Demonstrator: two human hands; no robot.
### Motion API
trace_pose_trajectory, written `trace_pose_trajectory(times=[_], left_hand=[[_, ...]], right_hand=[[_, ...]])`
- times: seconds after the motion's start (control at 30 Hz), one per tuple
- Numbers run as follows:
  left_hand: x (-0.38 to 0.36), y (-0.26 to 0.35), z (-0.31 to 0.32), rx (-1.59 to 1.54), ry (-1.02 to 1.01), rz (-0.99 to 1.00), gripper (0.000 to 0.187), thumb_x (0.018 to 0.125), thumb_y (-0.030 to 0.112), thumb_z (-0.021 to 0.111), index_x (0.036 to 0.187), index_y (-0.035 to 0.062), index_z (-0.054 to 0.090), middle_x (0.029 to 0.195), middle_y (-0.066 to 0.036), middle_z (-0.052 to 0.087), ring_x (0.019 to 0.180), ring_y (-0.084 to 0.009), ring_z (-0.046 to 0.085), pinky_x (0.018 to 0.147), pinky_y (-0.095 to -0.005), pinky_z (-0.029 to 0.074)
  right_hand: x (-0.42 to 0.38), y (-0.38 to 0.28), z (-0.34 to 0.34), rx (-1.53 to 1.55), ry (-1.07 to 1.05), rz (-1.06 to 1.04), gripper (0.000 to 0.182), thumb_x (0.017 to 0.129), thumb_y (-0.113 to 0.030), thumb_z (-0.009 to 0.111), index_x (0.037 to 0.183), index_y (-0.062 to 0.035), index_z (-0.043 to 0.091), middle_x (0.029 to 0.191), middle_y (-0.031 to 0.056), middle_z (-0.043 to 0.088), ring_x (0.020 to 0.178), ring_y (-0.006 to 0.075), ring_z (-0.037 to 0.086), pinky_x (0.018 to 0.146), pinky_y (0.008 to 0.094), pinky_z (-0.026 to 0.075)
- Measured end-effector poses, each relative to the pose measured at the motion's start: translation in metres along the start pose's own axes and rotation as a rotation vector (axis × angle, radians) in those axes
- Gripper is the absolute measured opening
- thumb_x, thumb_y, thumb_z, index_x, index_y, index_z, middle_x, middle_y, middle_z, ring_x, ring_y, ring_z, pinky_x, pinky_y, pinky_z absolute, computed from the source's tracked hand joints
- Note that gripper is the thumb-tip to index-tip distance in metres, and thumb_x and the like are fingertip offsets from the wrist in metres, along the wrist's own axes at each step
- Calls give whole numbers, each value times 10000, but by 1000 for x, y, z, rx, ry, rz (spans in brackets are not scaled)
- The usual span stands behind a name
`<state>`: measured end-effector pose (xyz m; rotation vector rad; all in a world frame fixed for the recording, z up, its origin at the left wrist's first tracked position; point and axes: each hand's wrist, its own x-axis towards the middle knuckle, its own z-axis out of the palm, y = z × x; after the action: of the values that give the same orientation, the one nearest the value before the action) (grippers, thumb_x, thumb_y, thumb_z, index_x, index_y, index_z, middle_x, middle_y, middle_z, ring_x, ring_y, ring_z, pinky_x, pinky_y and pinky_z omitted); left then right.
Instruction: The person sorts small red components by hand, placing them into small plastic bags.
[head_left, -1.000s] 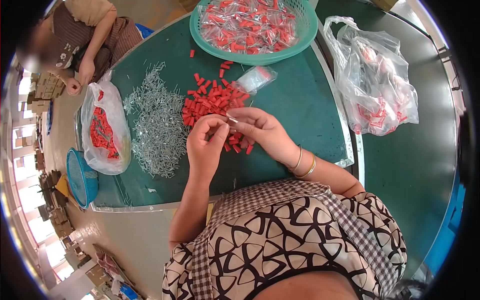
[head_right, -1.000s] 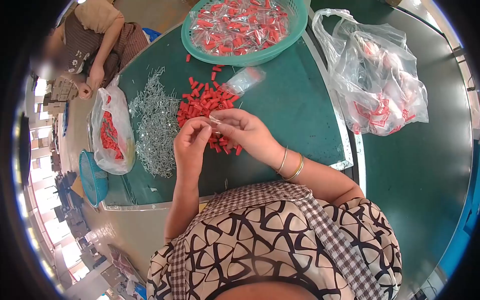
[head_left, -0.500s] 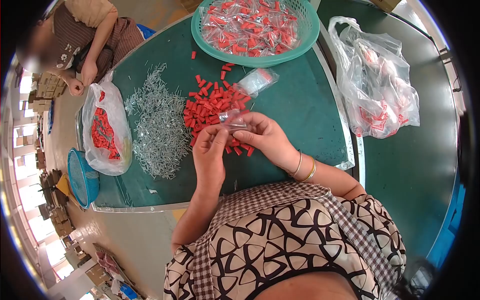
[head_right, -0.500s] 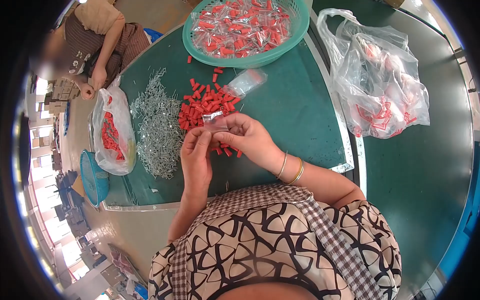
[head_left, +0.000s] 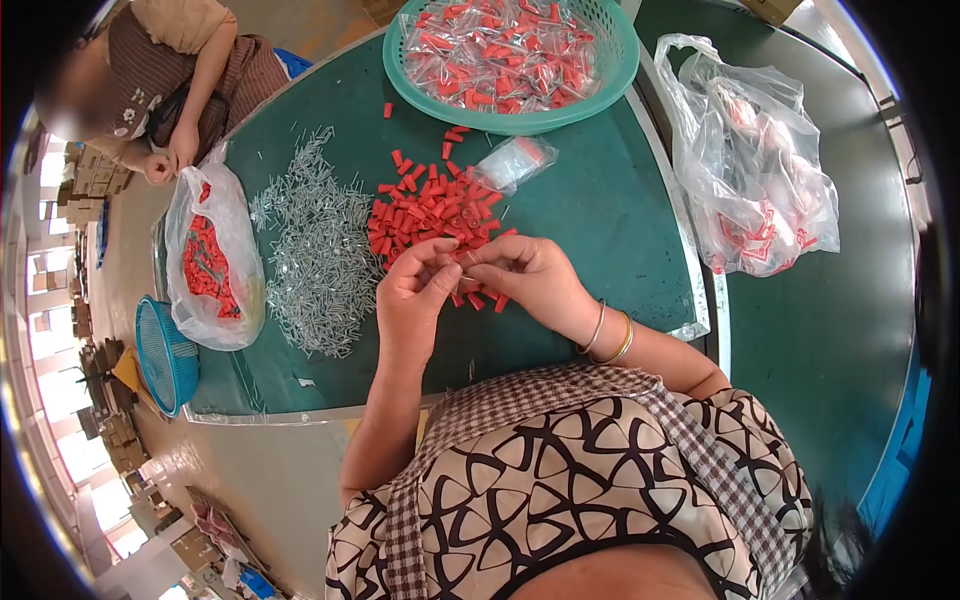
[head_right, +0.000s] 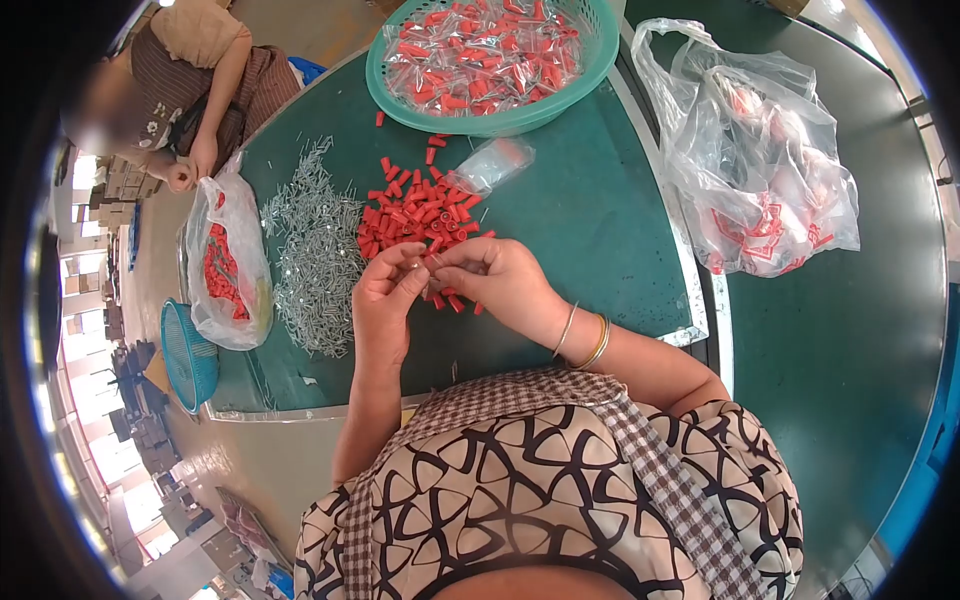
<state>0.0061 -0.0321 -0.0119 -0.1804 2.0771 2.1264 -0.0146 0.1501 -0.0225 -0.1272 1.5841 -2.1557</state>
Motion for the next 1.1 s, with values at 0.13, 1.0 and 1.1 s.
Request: trace_pose_trajectory(times=[0.13,1.0,1.1], left_hand=[[-5,12,13,-140,64,-15,310,907,22,656,1209,-14,602,966,-35,626,861,-107,619,768,-240,541],[-6,7,6,-7,81,22,102,927,-8,604,1008,-28,663,877,-25,677,746,-55,593,665,-193,475],[-6,8,6,3,65,40,101,925,-8,605,1006,-24,664,867,-17,675,748,-48,590,660,-188,471]], right_hand=[[2,7,-1,4,40,-34,160,922,-146,666,1002,-12,704,780,10,703,647,43,607,530,198,475],[3,6,-3,-73,-32,-15,243,979,-211,588,990,3,702,858,26,691,734,75,629,555,219,507],[3,8,-4,-87,-46,-21,235,975,-210,598,997,-1,705,858,25,691,735,76,629,551,216,506]])
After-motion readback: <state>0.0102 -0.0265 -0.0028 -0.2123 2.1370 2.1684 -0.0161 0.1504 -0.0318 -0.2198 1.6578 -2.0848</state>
